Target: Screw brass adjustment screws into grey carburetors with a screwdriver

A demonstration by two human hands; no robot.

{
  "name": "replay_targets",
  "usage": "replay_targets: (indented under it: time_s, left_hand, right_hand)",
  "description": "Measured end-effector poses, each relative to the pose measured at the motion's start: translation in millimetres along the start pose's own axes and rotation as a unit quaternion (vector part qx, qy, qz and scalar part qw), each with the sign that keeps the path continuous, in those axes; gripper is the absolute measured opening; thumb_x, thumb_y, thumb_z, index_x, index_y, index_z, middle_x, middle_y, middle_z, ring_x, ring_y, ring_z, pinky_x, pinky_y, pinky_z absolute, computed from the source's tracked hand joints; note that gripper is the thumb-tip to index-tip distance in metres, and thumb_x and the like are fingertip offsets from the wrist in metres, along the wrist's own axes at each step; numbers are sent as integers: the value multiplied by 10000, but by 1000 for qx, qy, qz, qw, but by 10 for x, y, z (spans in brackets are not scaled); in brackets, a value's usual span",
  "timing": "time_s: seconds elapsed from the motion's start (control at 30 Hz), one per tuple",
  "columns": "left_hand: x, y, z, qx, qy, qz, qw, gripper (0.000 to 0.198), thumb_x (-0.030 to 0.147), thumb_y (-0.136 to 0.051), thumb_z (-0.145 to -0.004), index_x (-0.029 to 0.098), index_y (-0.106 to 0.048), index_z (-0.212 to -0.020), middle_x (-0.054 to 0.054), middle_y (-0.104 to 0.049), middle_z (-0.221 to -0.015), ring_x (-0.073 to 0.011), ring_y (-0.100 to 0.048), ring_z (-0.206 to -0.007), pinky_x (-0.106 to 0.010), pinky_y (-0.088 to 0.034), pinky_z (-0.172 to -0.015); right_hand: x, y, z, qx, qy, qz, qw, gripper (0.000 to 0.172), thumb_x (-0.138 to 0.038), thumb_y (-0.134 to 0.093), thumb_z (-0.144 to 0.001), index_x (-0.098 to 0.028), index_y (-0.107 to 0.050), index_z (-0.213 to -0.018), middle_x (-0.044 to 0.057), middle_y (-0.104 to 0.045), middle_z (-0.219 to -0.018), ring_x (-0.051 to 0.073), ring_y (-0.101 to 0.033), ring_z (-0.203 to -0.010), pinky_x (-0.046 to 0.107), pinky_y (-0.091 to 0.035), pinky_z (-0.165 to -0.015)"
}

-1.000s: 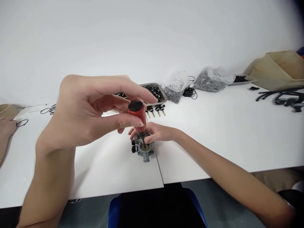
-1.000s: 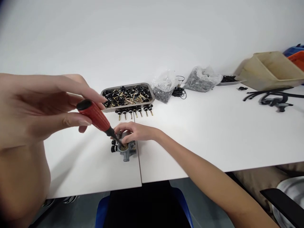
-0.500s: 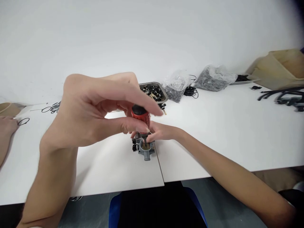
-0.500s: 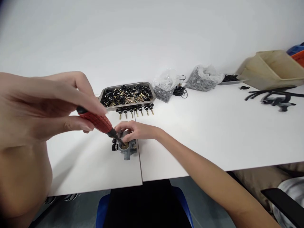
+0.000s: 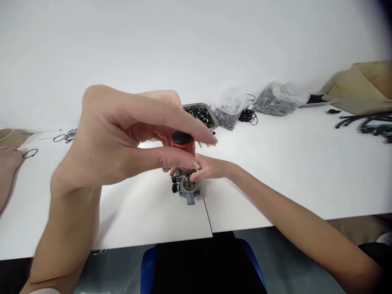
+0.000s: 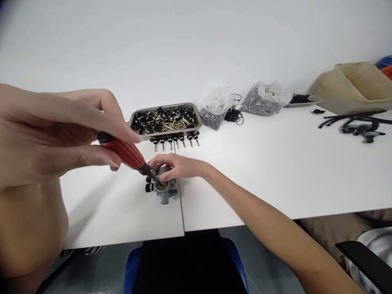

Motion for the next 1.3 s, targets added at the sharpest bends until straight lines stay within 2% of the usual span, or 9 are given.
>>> replay_targets:
  time_s: [0.13, 0.33, 0.4, 0.47, 0.53, 0.6, 0.67, 1.07, 1.3]
  left_hand:
    - [-47, 17, 50, 1, 39, 7, 999, 249, 160, -721, -780, 140, -710, -1028, -32, -715, -855, -122, -679, -655, -206, -557, -436]
    - [27, -13, 34, -11, 47, -20, 999, 152, 95, -627, -827, 102, -704, -958, -31, -694, -810, -137, -691, -705, -215, -578, -486]
    - [88, -52, -5, -33, 28, -15, 999, 137, 180, -607, -854, 107, -704, -919, -27, -684, -831, -131, -691, -732, -199, -579, -477]
    - [139, -74, -38, -49, 6, -14, 999, 224, 280, -566, -881, 107, -706, -865, -27, -671, -810, -116, -680, -742, -174, -570, -456]
    - [148, -70, -51, -49, -1, -22, 999, 207, 273, -593, -862, 103, -709, -845, -21, -663, -781, -105, -669, -754, -155, -568, -454]
    - [110, -53, -41, -41, 4, -21, 999, 113, 173, -681, -789, 92, -712, -861, -18, -660, -762, -110, -668, -746, -162, -572, -461]
    - [57, -36, -22, -32, 8, -15, 999, 132, 111, -721, -742, 86, -716, -871, -24, -653, -742, -122, -672, -712, -179, -564, -453]
    - [22, -33, 19, -58, 26, -9, 998, 149, 149, -698, -792, 149, -722, -939, -42, -644, -795, -125, -663, -714, -200, -562, -488]
    - [-46, -15, 33, -53, -22, -10, 998, 169, 188, -697, -805, 136, -722, -964, -63, -666, -861, -125, -669, -691, -220, -565, -495]
  right_hand:
    - [-40, -2, 13, -2, 3, 27, 1000, 386, -279, -610, -810, -146, -612, -1171, 121, -534, -1292, 242, -555, -1135, 405, -466, -972]
    - [-75, -13, 7, -5, 26, 17, 999, 374, -280, -611, -824, -143, -611, -1171, 118, -571, -1244, 229, -582, -1070, 385, -482, -930]
    - [-61, 0, 0, 5, 25, 23, 999, 392, -278, -626, -813, -144, -605, -1181, 116, -586, -1235, 234, -574, -1092, 399, -461, -960]
    - [-50, 9, -5, 11, 17, 27, 999, 426, -281, -642, -795, -146, -596, -1196, 115, -596, -1225, 239, -568, -1105, 410, -445, -976]
    - [-56, 8, -7, 13, 9, 29, 999, 451, -276, -644, -783, -148, -586, -1211, 112, -601, -1217, 241, -565, -1111, 411, -440, -976]
    - [-76, 0, -6, 11, 5, 31, 999, 437, -257, -629, -779, -150, -592, -1201, 108, -601, -1219, 239, -560, -1119, 403, -439, -973]
    - [-95, -8, -4, 12, 2, 33, 999, 407, -232, -610, -777, -150, -606, -1176, 104, -599, -1222, 236, -556, -1124, 395, -441, -968]
    - [-80, -4, 6, 13, -3, 44, 999, 392, -252, -598, -790, -139, -611, -1166, 117, -578, -1245, 243, -555, -1125, 413, -446, -969]
    - [-70, -5, 15, 10, -4, 40, 999, 374, -245, -602, -804, -148, -609, -1165, 111, -585, -1253, 235, -559, -1125, 403, -453, -974]
Point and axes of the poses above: each hand's wrist, its own z-axis away from the middle knuckle, its own y-axis out of the back of the hand, x = y × z, the point moved 6 cm from there along -z, towards the middle knuckle
